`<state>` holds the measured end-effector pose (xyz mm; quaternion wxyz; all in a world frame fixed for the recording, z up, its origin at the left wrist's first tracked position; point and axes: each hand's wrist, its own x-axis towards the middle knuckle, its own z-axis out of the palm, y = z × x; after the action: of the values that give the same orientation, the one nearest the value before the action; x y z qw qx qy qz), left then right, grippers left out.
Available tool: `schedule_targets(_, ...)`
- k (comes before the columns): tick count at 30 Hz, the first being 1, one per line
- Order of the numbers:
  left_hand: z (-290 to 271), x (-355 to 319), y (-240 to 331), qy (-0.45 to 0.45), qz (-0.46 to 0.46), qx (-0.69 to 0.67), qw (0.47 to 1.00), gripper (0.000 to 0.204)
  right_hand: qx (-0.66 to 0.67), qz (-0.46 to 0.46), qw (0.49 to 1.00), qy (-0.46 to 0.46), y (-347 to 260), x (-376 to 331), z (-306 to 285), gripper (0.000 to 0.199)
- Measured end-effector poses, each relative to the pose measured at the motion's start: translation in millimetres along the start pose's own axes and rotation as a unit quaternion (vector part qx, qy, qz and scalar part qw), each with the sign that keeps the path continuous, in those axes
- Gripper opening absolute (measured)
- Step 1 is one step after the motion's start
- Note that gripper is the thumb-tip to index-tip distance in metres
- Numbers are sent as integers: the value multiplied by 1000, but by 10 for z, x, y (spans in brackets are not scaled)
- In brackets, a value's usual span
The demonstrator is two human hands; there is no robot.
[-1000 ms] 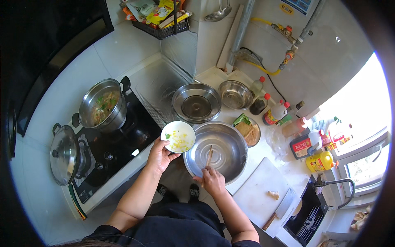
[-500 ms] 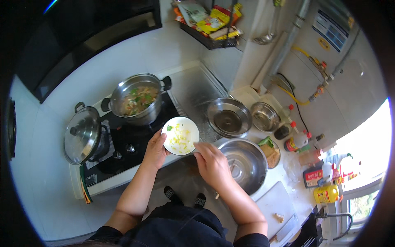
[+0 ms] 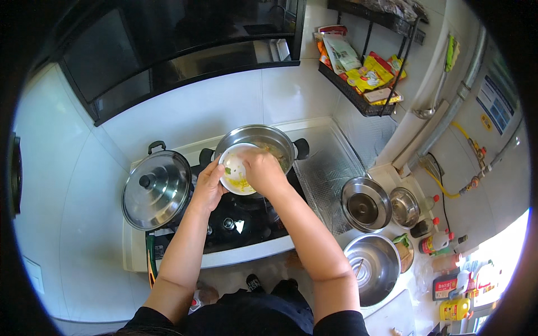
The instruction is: The person adds greens and seasonings from bowls and a packet into a pot of soup on a stove, stirs the mixture with a ladle and chopsticks, and wipes the ladle with a cloth.
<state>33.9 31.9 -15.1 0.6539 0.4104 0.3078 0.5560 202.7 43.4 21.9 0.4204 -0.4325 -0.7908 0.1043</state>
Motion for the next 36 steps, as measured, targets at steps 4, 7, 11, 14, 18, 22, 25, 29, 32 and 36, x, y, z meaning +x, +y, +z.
schedule_targets(4, -173, 163, 107, -12, -25, -23, 999, 52, 49, -42, 996, -68, -7, 258, 313, 26)
schedule_targets(7, -307, 276, 124, 15, -26, -12, 999, 53, 17, -25, 979, -200, 58, 409, 286, 21)
schedule_targets(11, -315, 412, 135, 19, -20, -13, 1000, 52, 54, -45, 993, -99, 105, 606, 350, 15)
schedule_targets(14, -337, 535, 147, 16, -22, -7, 1000, 51, 73, -50, 979, -181, 181, 709, 398, 14)
schedule_targets(18, -360, 702, 104, 18, -10, 12, 1000, 52, 82, -34, 966, -241, 377, 838, 247, 17)
schedule_targets(22, -295, 837, 67, 34, -8, 26, 999, 52, 124, -33, 969, -213, 435, 898, 250, 16)
schedule_targets(25, -229, 871, 107, 72, 3, 71, 995, 52, 97, -14, 943, -317, 590, 944, 162, 18)
schedule_targets(29, -208, 942, 133, 109, 28, 197, 974, 53, 35, -44, 991, -118, 816, 1026, 276, 18)
schedule_targets(32, -120, 957, 125, 117, 68, 215, 967, 54, -48, -47, 995, -68, 881, 928, 553, 16)
schedule_targets(36, -158, 965, 37, 131, 110, 190, 967, 53, 11, 21, 972, -232, 793, 939, 532, 13)
